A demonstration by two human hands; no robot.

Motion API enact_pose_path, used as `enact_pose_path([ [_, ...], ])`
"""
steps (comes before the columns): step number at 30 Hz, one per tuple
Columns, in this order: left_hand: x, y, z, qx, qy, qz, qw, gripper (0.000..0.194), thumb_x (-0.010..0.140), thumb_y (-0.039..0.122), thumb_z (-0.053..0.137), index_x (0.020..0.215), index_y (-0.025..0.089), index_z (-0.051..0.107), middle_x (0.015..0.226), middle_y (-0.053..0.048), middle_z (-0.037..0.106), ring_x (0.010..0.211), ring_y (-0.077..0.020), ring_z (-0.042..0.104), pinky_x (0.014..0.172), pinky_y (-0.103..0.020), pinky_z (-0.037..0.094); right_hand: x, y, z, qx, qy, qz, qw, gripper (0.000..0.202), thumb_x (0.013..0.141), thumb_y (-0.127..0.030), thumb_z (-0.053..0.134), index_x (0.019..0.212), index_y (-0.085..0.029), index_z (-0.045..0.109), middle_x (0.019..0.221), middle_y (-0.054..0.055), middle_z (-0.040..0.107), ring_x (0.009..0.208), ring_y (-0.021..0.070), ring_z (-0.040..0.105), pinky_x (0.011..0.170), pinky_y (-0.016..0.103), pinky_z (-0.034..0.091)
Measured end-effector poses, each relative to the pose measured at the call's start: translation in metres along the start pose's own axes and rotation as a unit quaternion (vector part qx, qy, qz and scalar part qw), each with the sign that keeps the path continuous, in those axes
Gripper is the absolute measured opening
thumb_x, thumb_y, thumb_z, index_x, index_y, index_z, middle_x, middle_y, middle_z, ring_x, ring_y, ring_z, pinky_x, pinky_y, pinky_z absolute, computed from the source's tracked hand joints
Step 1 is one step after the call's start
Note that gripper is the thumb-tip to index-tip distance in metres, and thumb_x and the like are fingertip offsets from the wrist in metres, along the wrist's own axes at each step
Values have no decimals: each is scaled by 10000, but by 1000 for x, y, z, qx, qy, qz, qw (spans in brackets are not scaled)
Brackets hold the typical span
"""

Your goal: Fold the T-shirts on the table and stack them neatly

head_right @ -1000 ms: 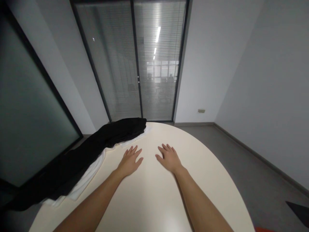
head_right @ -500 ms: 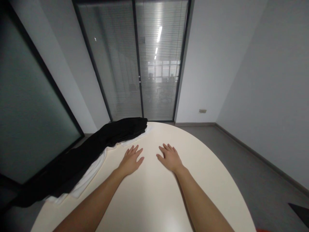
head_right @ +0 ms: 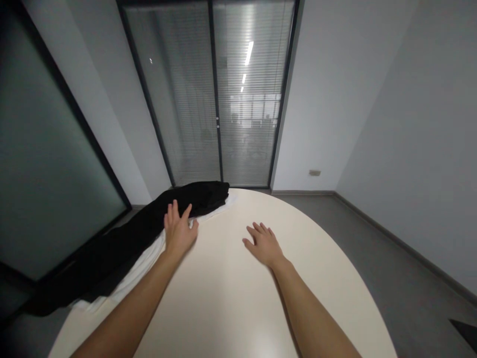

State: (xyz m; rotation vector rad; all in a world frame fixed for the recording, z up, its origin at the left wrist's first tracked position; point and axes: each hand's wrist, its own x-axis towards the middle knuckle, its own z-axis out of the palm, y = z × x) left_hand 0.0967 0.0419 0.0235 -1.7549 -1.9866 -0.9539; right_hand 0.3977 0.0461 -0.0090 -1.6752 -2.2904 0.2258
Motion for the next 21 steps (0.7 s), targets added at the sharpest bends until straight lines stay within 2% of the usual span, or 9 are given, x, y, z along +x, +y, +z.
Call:
enact_pose_path([
  [3, 3, -24, 3, 43, 12, -41, 998, 543, 882, 305, 609, 1414, 202, 588, 1671, -163, 181, 1533, -429, 120, 1191, -634, 201, 0, 0, 0, 1, -2, 4, 1000, 612, 972, -550, 462, 1492, -229, 503, 1607, 107, 377, 1505, 348, 276, 1208, 540, 220],
  [7, -2, -37, 16, 63, -4, -55, 996, 539, 926, 306, 521, 1414, 78, 555, 1553, -227, 407, 1506, -427, 206, 1189, -657, 182, 0, -1, -1, 2, 2, 5, 1000, 605, 970, -547, 469, 1486, -234, 510, 1606, 103, 380, 1505, 342, 277, 1208, 536, 222],
  [10, -3, -32, 18, 42, 21, -20, 999, 560, 926, 250, 480, 1435, 17, 487, 1492, -221, 484, 1475, -394, 287, 1208, -629, 177, 0, -2, -1, 5, 0, 6, 1000, 608, 969, -549, 474, 1488, -234, 509, 1606, 102, 379, 1505, 341, 276, 1210, 533, 217],
  [13, -1, -23, 12, 7, 60, 40, 997, 546, 930, 213, 465, 1441, 22, 465, 1486, -216, 487, 1438, -350, 362, 1224, -576, 191, 0, -2, -1, 5, -1, 7, 1000, 615, 968, -553, 472, 1491, -230, 505, 1607, 105, 377, 1505, 345, 276, 1209, 536, 215],
  [16, -2, -14, 4, -25, 83, 97, 992, 486, 940, 183, 450, 1406, 59, 511, 1435, -192, 538, 1370, -303, 454, 1227, -522, 222, 1, -2, -1, 4, -1, 5, 1000, 616, 970, -556, 467, 1491, -229, 504, 1607, 108, 376, 1506, 345, 274, 1207, 540, 215],
  [19, -3, -11, -1, -52, 52, 133, 988, 350, 946, 180, 457, 1238, 147, 648, 1267, -128, 659, 1204, -265, 587, 1165, -465, 338, 1, -1, 0, 4, -1, 6, 1000, 619, 970, -561, 463, 1493, -231, 502, 1606, 108, 378, 1506, 343, 274, 1205, 543, 215],
  [21, -4, -11, -2, -61, 14, 128, 990, 285, 943, 192, 477, 1134, 180, 688, 1134, -97, 710, 1062, -247, 648, 1074, -423, 430, 1, -1, 1, 4, 0, 5, 1000, 621, 971, -563, 460, 1494, -232, 500, 1605, 109, 379, 1507, 343, 272, 1204, 544, 216],
])
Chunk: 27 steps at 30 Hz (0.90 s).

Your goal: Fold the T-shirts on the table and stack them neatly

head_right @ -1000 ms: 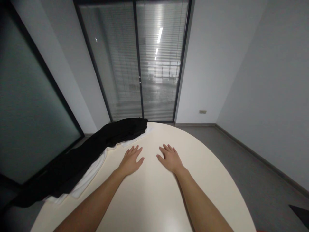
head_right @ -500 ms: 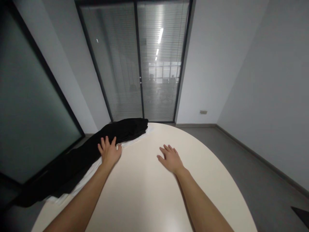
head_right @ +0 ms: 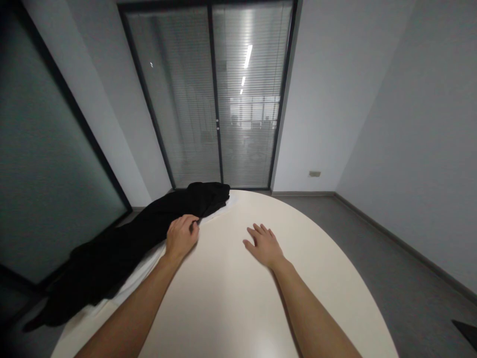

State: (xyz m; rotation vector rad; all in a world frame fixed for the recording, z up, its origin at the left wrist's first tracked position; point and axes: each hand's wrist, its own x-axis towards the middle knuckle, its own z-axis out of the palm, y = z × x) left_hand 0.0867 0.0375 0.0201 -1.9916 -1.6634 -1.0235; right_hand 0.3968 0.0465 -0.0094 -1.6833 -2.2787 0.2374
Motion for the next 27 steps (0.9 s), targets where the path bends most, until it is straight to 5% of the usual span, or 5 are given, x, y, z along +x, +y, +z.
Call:
enact_pose_path([
  [3, 1, -2, -1, 22, 3, -38, 999, 321, 953, 225, 495, 1227, 179, 657, 1241, -114, 682, 1144, -267, 624, 1073, -424, 430, -1, 0, -1, 0, -1, 0, 1000, 618, 973, -562, 455, 1492, -230, 504, 1607, 107, 377, 1507, 346, 269, 1206, 542, 213],
  [8, -1, -8, 3, 128, 19, -141, 982, 597, 955, 344, 555, 1516, 176, 438, 1598, -194, 352, 1466, -413, 310, 1167, -594, 265, -1, -1, -2, -2, -3, 4, 1000, 620, 971, -559, 456, 1493, -227, 504, 1608, 104, 376, 1508, 341, 268, 1210, 529, 210],
  [17, -4, -25, 8, 124, -35, -155, 979, 477, 939, 118, 435, 1403, 122, 547, 1214, -141, 695, 1204, -282, 590, 1145, -491, 333, -1, 0, 0, 2, 0, 2, 1000, 619, 969, -561, 457, 1490, -231, 505, 1610, 101, 373, 1510, 336, 265, 1212, 527, 204],
  [22, -1, -6, 3, 75, -10, -88, 993, 392, 928, 147, 471, 1289, 166, 620, 1129, -102, 713, 1103, -266, 626, 1180, -499, 275, 0, 0, 0, 3, -5, 6, 1000, 624, 967, -566, 457, 1495, -235, 497, 1615, 100, 365, 1513, 336, 258, 1210, 526, 205],
  [27, 4, 14, -3, 35, -51, -39, 997, 321, 952, 263, 488, 1206, 176, 663, 1140, -127, 694, 1101, -284, 628, 1059, -437, 438, 0, 3, 1, 3, -1, 0, 1000, 626, 967, -570, 456, 1494, -236, 498, 1612, 101, 370, 1512, 339, 260, 1208, 532, 207],
])
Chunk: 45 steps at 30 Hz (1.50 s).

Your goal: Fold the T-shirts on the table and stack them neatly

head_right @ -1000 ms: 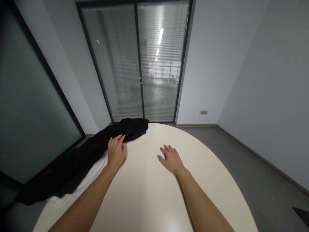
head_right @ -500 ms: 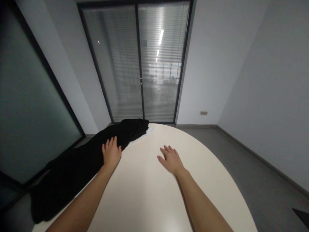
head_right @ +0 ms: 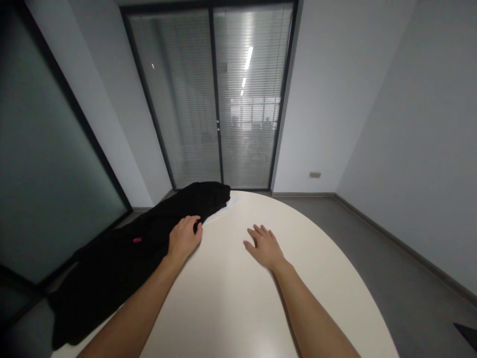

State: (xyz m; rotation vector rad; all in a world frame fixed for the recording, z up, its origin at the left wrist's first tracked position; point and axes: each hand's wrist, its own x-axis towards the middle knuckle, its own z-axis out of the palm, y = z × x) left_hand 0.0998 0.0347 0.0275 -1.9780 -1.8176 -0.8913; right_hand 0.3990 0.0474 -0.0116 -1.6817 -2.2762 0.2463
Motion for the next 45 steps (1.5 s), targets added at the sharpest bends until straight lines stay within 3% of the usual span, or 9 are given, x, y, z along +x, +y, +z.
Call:
enact_pose_path([
  [5, 8, -20, -4, 41, 87, -166, 981, 461, 925, 350, 555, 1352, 183, 607, 1558, -203, 382, 1462, -433, 297, 1167, -633, 248, 1, 1, 0, -1, 4, -3, 1000, 617, 970, -566, 455, 1489, -235, 502, 1608, 107, 376, 1509, 337, 267, 1202, 536, 215],
  [9, 10, -40, 4, 18, 38, -268, 962, 458, 940, 372, 521, 1326, 157, 643, 1463, -230, 491, 1403, -418, 406, 1151, -644, 273, 0, -1, -1, -1, -3, -1, 1000, 615, 971, -559, 464, 1492, -234, 499, 1610, 111, 371, 1509, 341, 265, 1202, 536, 208],
  [16, 10, -21, 0, 33, 96, -116, 988, 380, 934, 202, 473, 1242, 121, 680, 1375, -178, 566, 1313, -323, 492, 1195, -575, 260, 0, -3, -2, -4, 3, -1, 1000, 607, 970, -557, 466, 1482, -235, 512, 1607, 106, 379, 1507, 342, 269, 1202, 528, 217],
  [23, 4, 1, -5, -18, -74, 92, 993, 279, 950, 164, 492, 1072, 231, 734, 1066, -77, 679, 1024, -246, 612, 935, -382, 519, 1, 0, 1, -5, 5, -2, 1000, 612, 968, -560, 461, 1482, -231, 512, 1604, 104, 385, 1504, 343, 280, 1205, 539, 213],
  [25, 2, 5, -5, -27, -69, 72, 995, 299, 957, 181, 496, 1172, 235, 696, 1139, -84, 665, 1067, -244, 608, 877, -350, 541, 1, 0, 1, -3, 7, -2, 1000, 608, 967, -558, 464, 1480, -235, 514, 1604, 102, 385, 1504, 339, 280, 1205, 535, 217],
  [29, 0, 5, 0, 8, 27, -48, 998, 428, 927, 277, 595, 1353, 231, 605, 1486, -156, 462, 1334, -342, 473, 1052, -478, 456, 0, -3, -2, -3, 4, -1, 1000, 606, 965, -555, 471, 1478, -237, 517, 1603, 103, 385, 1505, 341, 277, 1205, 532, 216],
  [33, 0, 0, 12, 12, -20, -125, 992, 488, 949, 383, 573, 1398, 192, 583, 1456, -221, 503, 1347, -387, 483, 1129, -612, 330, -1, -6, -4, -5, 1, 2, 1000, 615, 968, -566, 461, 1484, -236, 511, 1604, 107, 383, 1504, 345, 280, 1204, 533, 217],
  [39, -2, 17, 4, -42, -54, 72, 995, 418, 970, 234, 503, 1363, 129, 598, 1465, -177, 533, 1387, -292, 462, 1220, -553, 238, -1, -5, -4, -1, 3, -2, 1000, 614, 967, -557, 466, 1483, -226, 510, 1600, 116, 389, 1507, 339, 275, 1204, 537, 215],
  [45, -15, 39, -9, -153, -210, 275, 926, 285, 978, 202, 496, 1130, 242, 733, 1321, -53, 668, 1236, -205, 594, 1104, -384, 433, 0, -3, 1, -4, 8, -1, 1000, 610, 961, -546, 476, 1479, -226, 512, 1597, 111, 396, 1503, 337, 282, 1201, 534, 225],
])
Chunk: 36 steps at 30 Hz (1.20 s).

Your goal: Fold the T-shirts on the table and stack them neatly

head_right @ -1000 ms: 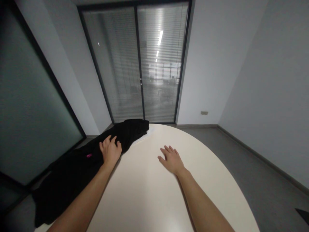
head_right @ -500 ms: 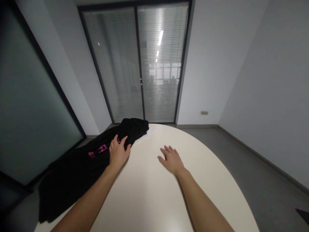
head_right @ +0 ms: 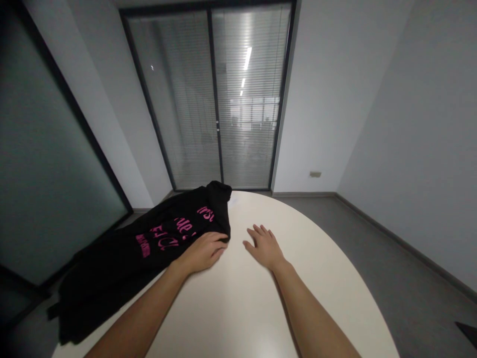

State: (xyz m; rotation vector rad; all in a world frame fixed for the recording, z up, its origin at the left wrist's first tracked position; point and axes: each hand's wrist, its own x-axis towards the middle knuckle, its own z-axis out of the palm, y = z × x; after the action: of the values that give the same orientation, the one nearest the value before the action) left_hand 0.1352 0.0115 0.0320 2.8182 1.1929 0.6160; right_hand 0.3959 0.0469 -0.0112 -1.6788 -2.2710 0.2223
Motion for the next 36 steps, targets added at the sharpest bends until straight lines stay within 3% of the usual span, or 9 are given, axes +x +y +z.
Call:
enact_pose_path([
  [5, 1, 8, -3, 4, -17, -30, 999, 200, 952, 184, 530, 1053, 241, 693, 1338, -37, 644, 1186, -209, 610, 1040, -350, 467, 0, 0, -2, 7, 22, -6, 1000, 563, 970, -507, 467, 1450, -219, 534, 1557, 102, 460, 1470, 330, 343, 1187, 528, 260],
  [8, 5, 16, -8, 62, -22, -120, 991, 201, 904, 181, 591, 1099, 207, 630, 1230, -93, 657, 1105, -242, 634, 923, -342, 517, -1, -7, -7, 23, 61, -38, 997, 501, 978, -418, 455, 1427, -215, 545, 1479, 100, 544, 1408, 307, 426, 1170, 516, 285],
  [12, 8, 26, -12, 102, -55, -236, 965, 289, 878, 213, 624, 1160, 158, 600, 1093, -156, 684, 1006, -302, 677, 833, -382, 530, -5, -29, -11, 44, 96, -137, 985, 443, 970, -337, 476, 1390, -239, 576, 1392, 94, 598, 1292, 254, 512, 1125, 424, 339],
  [17, 10, 33, -13, 62, -94, -221, 969, 223, 909, 124, 515, 1019, 212, 688, 1019, -93, 746, 975, -259, 713, 837, -346, 524, -10, -57, -9, 24, 42, -186, 981, 469, 970, -245, 480, 1435, -258, 541, 1066, 75, 694, 1058, 235, 580, 985, 381, 391],
  [22, 14, 49, -24, -14, -92, -190, 977, 217, 908, 227, 575, 1096, 260, 679, 1111, -35, 730, 1050, -222, 688, 890, -311, 518, -9, -56, -14, 8, 31, -140, 990, 322, 947, -169, 505, 1211, -249, 671, 1039, 58, 716, 1034, 226, 579, 933, 347, 362],
  [27, 13, 75, -47, 78, -214, -240, 943, 461, 743, 210, 727, 1190, 174, 626, 1262, -130, 650, 1136, -298, 650, 923, -371, 531, -5, -34, -17, -17, 73, -31, 997, 328, 986, -212, 502, 1274, -268, 649, 1119, 58, 724, 1073, 229, 586, 910, 339, 349],
  [31, 14, 85, -57, 100, -303, -247, 915, 349, 771, 199, 700, 1117, 155, 688, 1183, -151, 712, 1096, -323, 692, 911, -403, 554, -3, -20, -13, -27, 86, 32, 995, 345, 982, -214, 508, 1286, -277, 659, 1141, 60, 722, 1079, 240, 589, 894, 335, 357],
  [36, 11, 81, -59, 119, -329, -245, 904, 307, 820, 123, 605, 1099, 75, 725, 1137, -239, 724, 1075, -378, 703, 881, -469, 571, 0, -16, -7, 1, 95, 35, 995, 397, 937, -176, 509, 1296, -236, 668, 1142, 54, 728, 1088, 235, 597, 917, 316, 387],
])
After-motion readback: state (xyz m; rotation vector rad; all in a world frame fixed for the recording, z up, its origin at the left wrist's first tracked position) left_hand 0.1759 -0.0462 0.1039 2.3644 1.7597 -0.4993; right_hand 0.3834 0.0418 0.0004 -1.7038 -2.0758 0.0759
